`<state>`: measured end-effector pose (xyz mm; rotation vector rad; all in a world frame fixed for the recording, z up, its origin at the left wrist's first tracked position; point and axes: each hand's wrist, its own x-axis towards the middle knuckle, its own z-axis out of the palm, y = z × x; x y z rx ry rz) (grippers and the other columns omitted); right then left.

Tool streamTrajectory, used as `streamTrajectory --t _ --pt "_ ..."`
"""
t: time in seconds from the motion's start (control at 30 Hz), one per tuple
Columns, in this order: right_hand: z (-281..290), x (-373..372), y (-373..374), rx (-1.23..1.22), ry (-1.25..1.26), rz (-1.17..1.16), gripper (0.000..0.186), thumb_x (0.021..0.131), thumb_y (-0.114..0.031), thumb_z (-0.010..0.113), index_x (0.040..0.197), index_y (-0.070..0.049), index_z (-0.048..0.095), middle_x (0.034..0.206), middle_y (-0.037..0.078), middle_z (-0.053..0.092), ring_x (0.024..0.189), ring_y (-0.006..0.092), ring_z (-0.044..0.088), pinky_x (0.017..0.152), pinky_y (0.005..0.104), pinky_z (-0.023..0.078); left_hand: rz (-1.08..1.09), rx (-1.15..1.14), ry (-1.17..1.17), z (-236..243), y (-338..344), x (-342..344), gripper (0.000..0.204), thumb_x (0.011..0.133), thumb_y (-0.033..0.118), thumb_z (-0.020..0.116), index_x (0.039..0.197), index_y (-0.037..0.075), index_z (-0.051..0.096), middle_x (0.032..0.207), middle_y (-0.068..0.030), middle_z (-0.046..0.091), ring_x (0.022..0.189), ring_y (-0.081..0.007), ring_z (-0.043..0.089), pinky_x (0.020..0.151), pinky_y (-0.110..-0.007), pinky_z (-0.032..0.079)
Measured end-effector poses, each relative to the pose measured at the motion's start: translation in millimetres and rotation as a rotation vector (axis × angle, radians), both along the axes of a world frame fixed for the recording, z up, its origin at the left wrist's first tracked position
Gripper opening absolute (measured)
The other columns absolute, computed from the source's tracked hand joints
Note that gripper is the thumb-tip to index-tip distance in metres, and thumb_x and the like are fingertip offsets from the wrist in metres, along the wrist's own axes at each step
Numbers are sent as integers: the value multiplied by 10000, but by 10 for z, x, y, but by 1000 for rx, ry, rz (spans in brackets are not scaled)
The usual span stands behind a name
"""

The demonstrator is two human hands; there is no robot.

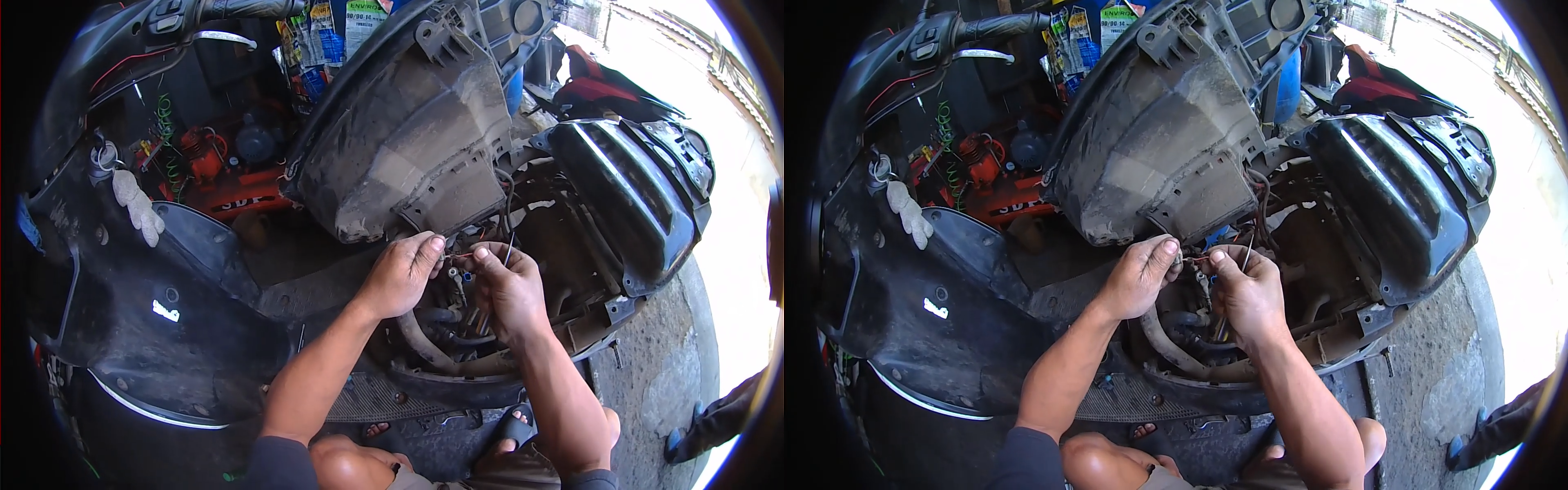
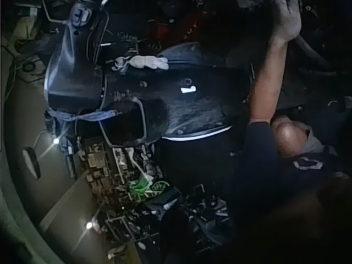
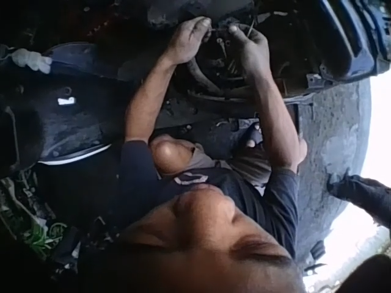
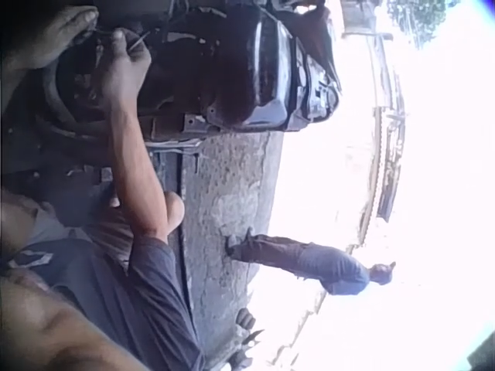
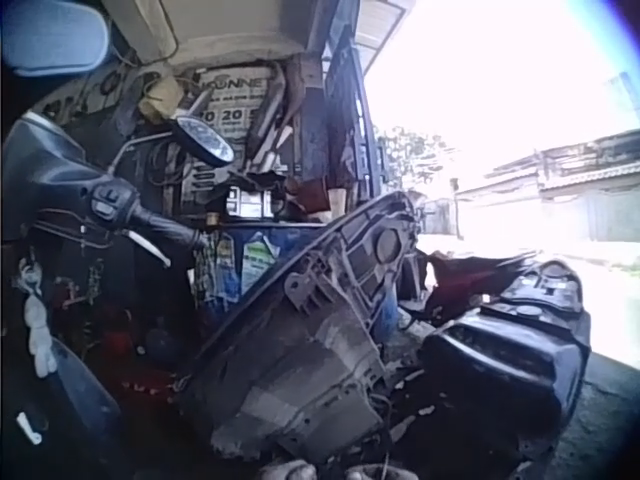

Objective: Inspecting and repairing electrical wiring and connectors inside the body of a motorcycle.

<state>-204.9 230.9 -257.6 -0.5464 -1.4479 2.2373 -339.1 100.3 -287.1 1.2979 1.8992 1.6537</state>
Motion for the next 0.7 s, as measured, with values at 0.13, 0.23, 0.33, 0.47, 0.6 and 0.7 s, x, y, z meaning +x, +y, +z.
streamTrajectory --t 0.13,0.23,0.33,0.47,0.6,0.7 --pt "-7 -4 -7 6 -7 -8 169 1013 -146 614 1014 22 635 761 28 619 459 48 411 423 235 328 12 17 3 3 11 -2 466 1090 406 437 844 31 563 737 4 531 690 -90 495 647 -273 449" --pt "104 71 -6 371 -132 16 184 998 -145 632 1057 29 630 821 33 643 559 38 487 502 223 400 14 -3 43 -13 -12 -19 484 1089 407 439 825 19 558 724 -5 527 680 -98 497 640 -281 445" --pt "235 246 -82 526 -67 -37 188 981 -139 650 1065 29 635 873 23 657 709 44 556 627 218 458 20 -20 81 19 -38 11 502 1087 405 444 807 3 554 705 -19 522 667 -110 503 629 -293 441" --pt "428 922 -233 523 -137 197 190 985 -172 667 1038 10 655 858 -1 663 758 83 580 684 262 493 46 -26 115 49 2 62 513 1081 394 459 788 -15 558 669 -44 516 642 -127 511 609 -314 439" --pt "167 1420 -367 657 -502 712 325 989 -284 668 946 37 634 688 168 634 635 202 634 640 365 508 109 -10 226 16 -5 63 505 1051 401 513 764 -13 535 601 -140 488 549 -210 453 566 -387 418" --pt "-320 1569 -510 825 -597 862 395 1006 -346 589 1043 47 600 850 297 670 884 490 658 774 513 515 120 0 243 20 -43 45 483 1034 407 540 806 -18 571 629 -151 503 585 -211 473 600 -377 439"
